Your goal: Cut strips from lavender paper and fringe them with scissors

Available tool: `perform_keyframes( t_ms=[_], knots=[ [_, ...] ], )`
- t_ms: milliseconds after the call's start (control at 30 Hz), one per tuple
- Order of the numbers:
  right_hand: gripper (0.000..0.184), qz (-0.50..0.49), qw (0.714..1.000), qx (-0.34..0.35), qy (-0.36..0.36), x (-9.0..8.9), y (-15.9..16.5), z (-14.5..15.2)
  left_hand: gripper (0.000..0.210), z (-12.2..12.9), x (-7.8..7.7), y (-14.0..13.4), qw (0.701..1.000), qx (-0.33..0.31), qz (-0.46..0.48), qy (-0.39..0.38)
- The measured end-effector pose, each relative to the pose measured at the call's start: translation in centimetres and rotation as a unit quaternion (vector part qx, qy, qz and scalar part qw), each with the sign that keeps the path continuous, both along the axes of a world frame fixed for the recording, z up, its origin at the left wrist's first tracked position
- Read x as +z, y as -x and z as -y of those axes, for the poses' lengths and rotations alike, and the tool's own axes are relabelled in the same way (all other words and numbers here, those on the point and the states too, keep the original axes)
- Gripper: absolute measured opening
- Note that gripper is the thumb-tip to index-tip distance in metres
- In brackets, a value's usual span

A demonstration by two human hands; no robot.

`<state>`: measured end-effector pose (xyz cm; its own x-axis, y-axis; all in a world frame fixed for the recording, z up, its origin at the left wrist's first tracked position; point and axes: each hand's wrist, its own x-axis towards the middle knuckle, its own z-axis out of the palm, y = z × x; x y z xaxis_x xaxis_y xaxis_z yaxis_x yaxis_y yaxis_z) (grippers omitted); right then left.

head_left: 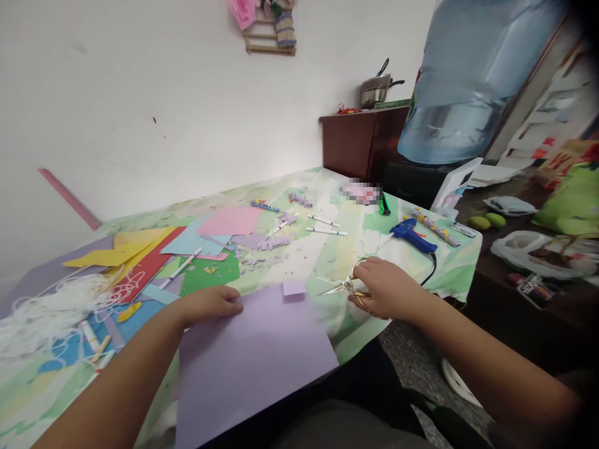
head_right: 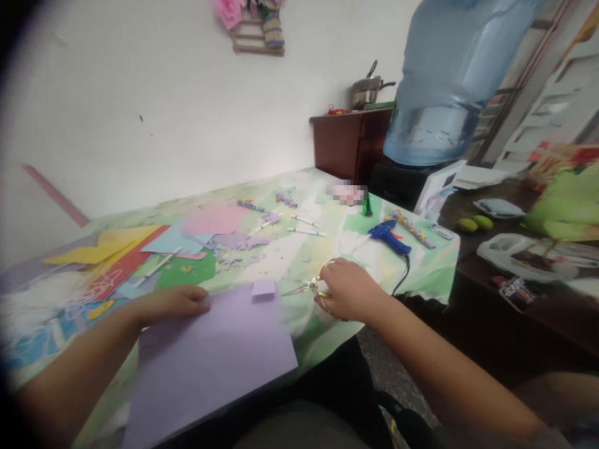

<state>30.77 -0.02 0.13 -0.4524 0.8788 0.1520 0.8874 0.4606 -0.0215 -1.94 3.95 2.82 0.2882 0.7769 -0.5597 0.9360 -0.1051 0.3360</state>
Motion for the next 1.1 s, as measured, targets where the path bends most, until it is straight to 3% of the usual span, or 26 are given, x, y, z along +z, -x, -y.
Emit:
perform_keyframes(
  t_ms=[167,267,367,500,633,800,1100],
  knots=[
    [0.029,0.029,0.998,-0.039,0.036,-1.7,1.4,-0.3,0.033,-0.1,-1.0,0.4,0.998,-0.006,-0.044,-0.054],
    [0.028,0.051,0.997,-0.038,0.034,-1.7,2.0,-0.8,0.036,0.7,-0.8,-0.2,0.982,-0.01,-0.111,-0.152],
    [0.027,0.08,0.996,-0.024,0.034,-1.3,2.8,-1.4,0.041,1.8,-0.6,-2.3,0.944,-0.028,-0.125,-0.305],
    [0.026,0.115,0.993,-0.007,0.033,-0.6,3.9,-2.3,0.042,2.9,-1.5,-6.5,0.923,-0.108,-0.053,-0.365],
    [0.027,0.129,0.991,0.007,0.045,-0.3,4.6,-3.2,0.047,2.8,-3.1,-9.3,0.92,-0.135,-0.034,-0.367],
    [0.034,0.142,0.988,0.026,0.055,0.1,4.8,-4.5,0.05,3.0,-4.7,-10.1,0.929,-0.125,-0.023,-0.349],
    [0.04,0.138,0.986,0.086,0.019,-0.1,5.1,-6.5,0.064,5.1,-5.6,-11.4,0.945,-0.108,-0.008,-0.31]
  ],
)
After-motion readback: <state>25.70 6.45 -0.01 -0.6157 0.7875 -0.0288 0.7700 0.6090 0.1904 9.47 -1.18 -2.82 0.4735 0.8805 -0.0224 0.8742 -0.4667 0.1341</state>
